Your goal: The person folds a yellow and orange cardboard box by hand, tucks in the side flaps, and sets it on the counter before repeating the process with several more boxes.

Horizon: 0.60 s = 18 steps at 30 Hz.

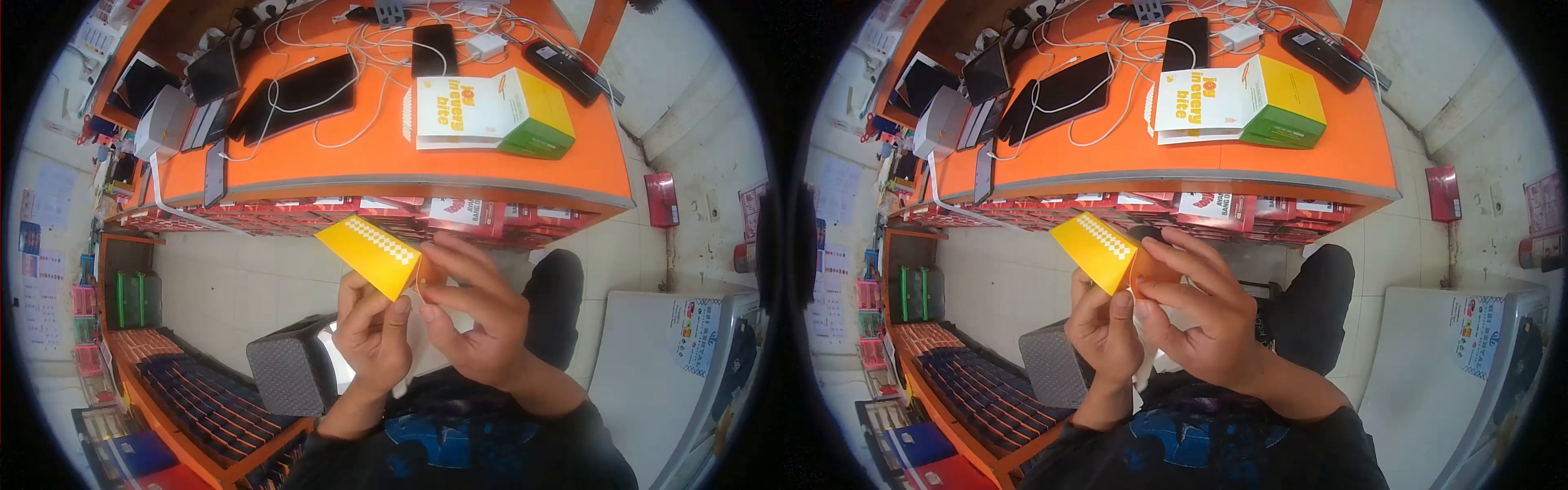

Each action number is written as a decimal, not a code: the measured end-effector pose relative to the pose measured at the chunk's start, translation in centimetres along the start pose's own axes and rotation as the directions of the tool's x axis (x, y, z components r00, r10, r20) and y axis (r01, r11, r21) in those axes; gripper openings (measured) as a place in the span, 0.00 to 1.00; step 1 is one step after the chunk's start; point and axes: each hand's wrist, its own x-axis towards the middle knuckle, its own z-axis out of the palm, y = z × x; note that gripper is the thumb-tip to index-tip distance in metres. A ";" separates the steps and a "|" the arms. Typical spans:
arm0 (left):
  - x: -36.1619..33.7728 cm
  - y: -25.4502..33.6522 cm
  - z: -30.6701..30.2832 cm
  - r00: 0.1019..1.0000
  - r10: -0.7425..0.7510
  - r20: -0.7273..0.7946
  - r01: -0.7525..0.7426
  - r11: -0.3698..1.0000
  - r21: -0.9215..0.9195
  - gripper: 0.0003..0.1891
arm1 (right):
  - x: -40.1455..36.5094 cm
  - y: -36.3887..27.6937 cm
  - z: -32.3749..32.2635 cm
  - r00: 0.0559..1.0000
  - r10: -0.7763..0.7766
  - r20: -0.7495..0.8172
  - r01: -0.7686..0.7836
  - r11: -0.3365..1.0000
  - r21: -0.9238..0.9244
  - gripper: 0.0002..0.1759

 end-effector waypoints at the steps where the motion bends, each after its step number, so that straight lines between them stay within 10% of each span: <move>1: 0.0 0.0 0.0 1.000 0.004 0.017 -0.003 1.000 -0.009 0.09 | 0.0 0.2 -0.1 1.000 0.005 0.000 -0.005 1.000 0.022 0.11; 7: -1.2 -0.2 -0.1 0.963 -0.270 0.005 0.251 0.888 -0.386 0.09 | -0.2 1.0 -0.2 0.999 -0.031 -0.006 0.032 0.999 0.016 0.13; 18: -0.8 -0.8 0.5 0.965 -0.256 -0.056 0.209 0.881 -0.423 0.08 | -0.4 0.9 0.0 0.999 -0.037 0.013 0.037 0.997 -0.067 0.14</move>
